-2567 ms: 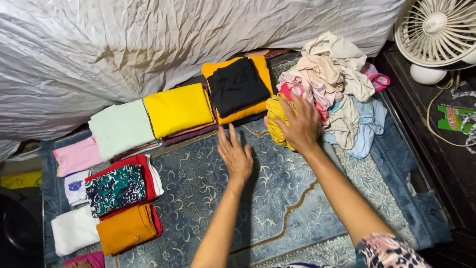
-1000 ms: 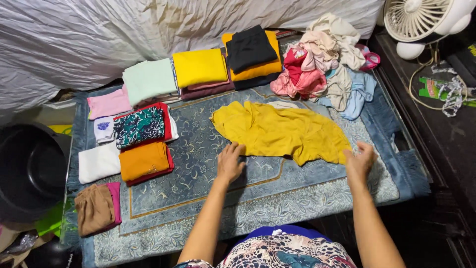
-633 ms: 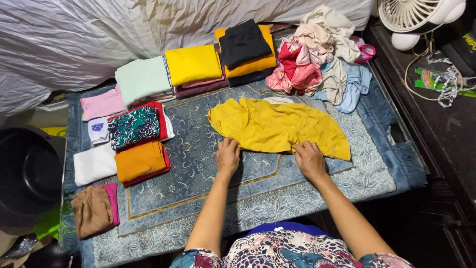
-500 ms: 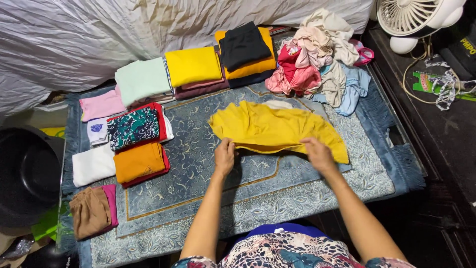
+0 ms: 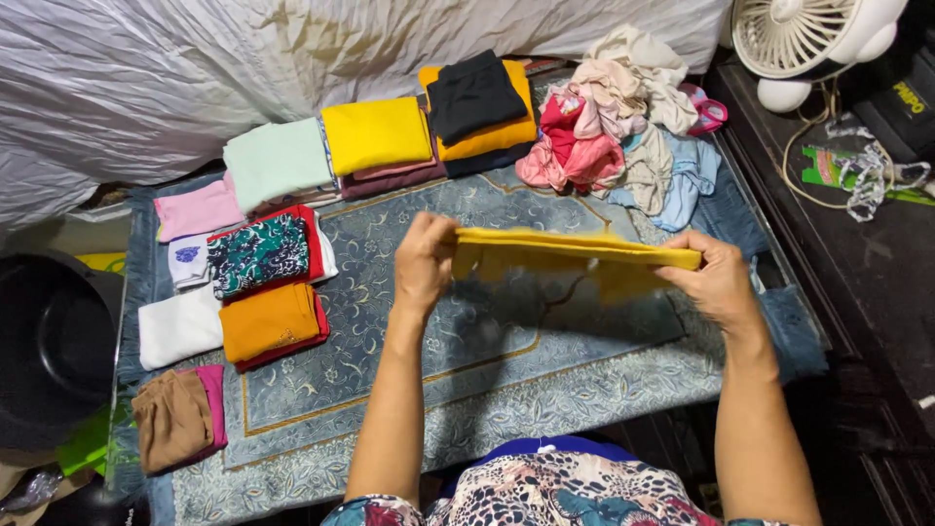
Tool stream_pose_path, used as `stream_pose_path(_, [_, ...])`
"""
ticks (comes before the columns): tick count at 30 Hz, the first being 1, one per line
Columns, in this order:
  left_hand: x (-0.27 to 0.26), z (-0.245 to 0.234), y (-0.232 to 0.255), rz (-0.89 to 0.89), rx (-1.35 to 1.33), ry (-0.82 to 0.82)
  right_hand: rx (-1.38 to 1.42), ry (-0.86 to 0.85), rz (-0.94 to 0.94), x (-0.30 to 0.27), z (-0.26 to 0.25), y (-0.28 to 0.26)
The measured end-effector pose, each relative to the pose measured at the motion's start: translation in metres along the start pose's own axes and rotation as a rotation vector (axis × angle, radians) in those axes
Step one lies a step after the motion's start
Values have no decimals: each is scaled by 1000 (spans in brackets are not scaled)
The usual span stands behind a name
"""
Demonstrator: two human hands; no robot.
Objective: Folding various articles of clothing and organizing them into stacks.
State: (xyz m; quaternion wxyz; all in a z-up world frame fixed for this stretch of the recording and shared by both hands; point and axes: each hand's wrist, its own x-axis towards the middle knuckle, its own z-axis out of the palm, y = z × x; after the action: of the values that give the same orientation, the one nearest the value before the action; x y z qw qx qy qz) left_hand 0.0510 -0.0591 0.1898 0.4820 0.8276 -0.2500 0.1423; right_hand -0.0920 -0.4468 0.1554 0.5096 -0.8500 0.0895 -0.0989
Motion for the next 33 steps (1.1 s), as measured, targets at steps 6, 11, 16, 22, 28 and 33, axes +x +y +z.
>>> stream_pose_path(6, [-17, -12, 0, 104, 320, -53, 0, -181, 45, -26, 13, 24])
stream_pose_path(11, [-99, 21, -82, -158, 625, -472, -201, -567, 124, -47, 65, 56])
stream_pose_path(16, [-126, 61, -101, -199, 567, -632, -195, -504, 110, -34, 115, 50])
stream_pose_path(22, [-139, 121, -110, -80, 542, -648, -636, -339, -161, -35, 186, 40])
stream_pose_path(28, [-121, 111, -81, -340, 580, -744, -817, -203, -245, -41, 187, 58])
stream_pose_path(33, [-101, 111, -73, -444, 606, -801, -845, -228, -144, -36, 186, 54])
